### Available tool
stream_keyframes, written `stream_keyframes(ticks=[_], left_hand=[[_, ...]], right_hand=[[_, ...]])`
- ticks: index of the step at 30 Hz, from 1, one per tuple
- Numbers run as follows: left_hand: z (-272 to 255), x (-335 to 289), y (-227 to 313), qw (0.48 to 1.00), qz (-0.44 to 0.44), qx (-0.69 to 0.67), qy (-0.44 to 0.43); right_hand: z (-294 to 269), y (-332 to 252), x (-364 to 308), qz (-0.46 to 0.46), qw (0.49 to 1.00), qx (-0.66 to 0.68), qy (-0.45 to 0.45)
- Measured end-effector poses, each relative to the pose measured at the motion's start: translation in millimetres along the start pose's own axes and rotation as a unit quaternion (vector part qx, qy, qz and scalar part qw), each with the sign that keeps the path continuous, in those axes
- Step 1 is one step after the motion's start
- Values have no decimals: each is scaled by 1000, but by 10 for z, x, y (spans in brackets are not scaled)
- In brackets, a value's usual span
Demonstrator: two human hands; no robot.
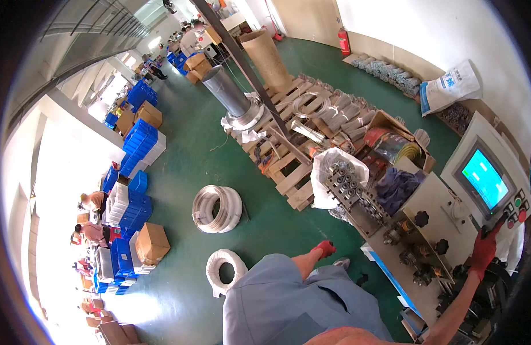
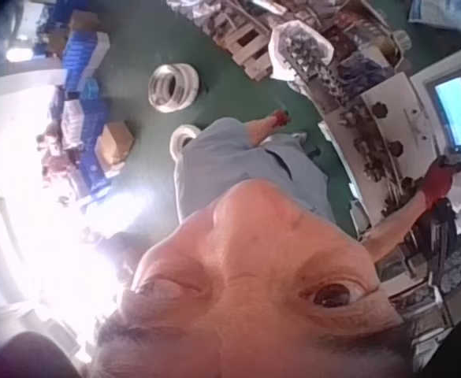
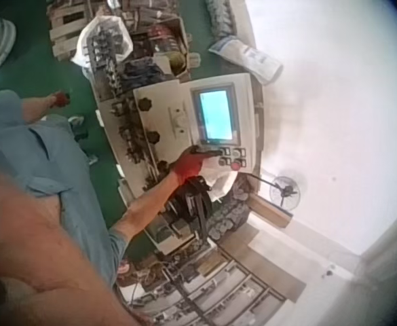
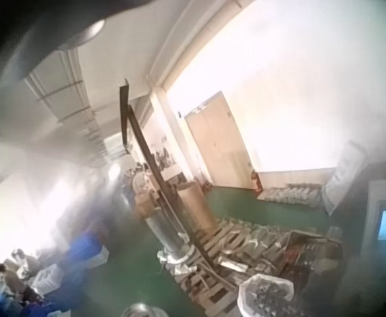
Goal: The person operates a machine to cut a metal rod, then moves to a workbench to manually assemble a metal component using pliers and a clamp. They insert a small metal piece into a larger assembly and secure it.
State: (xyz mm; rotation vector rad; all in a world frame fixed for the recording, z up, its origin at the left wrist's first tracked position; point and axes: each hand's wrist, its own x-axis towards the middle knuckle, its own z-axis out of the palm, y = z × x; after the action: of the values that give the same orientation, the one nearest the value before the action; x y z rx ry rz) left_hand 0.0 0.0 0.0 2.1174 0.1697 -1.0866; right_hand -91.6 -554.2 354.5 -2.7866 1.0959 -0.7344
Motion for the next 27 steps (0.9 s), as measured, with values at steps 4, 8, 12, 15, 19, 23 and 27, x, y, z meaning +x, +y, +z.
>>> stream_keyframes(ticks=[4, 8, 12, 15, 19, 23, 27], left_hand=[[33, 0, 20, 1000, 4, -20, -15], [23, -60, -18, 998, 6, -56, -8], [-15, -125, 32, 999, 6, -32, -9], [-34, -216, 101, 1000, -9, 3, -14], [28, -145, -189, 1000, 1, -25, 0], [45, -120, -328, 999, -29, -40, -14], [-19, -118, -359, 999, -48, -20, -17]], right_hand=[[100, 96, -21, -45, 996, -3, 71], [-14, -95, -23, -20, 998, 54, 28], [-87, -127, -13, 14, 1000, 18, -6], [-87, -46, -41, -30, 999, 24, 24], [-10, 54, -42, -71, 996, 22, 54], [-49, 8, -94, -72, 995, 10, 62], [-177, -122, -185, -16, 998, 57, 23]])
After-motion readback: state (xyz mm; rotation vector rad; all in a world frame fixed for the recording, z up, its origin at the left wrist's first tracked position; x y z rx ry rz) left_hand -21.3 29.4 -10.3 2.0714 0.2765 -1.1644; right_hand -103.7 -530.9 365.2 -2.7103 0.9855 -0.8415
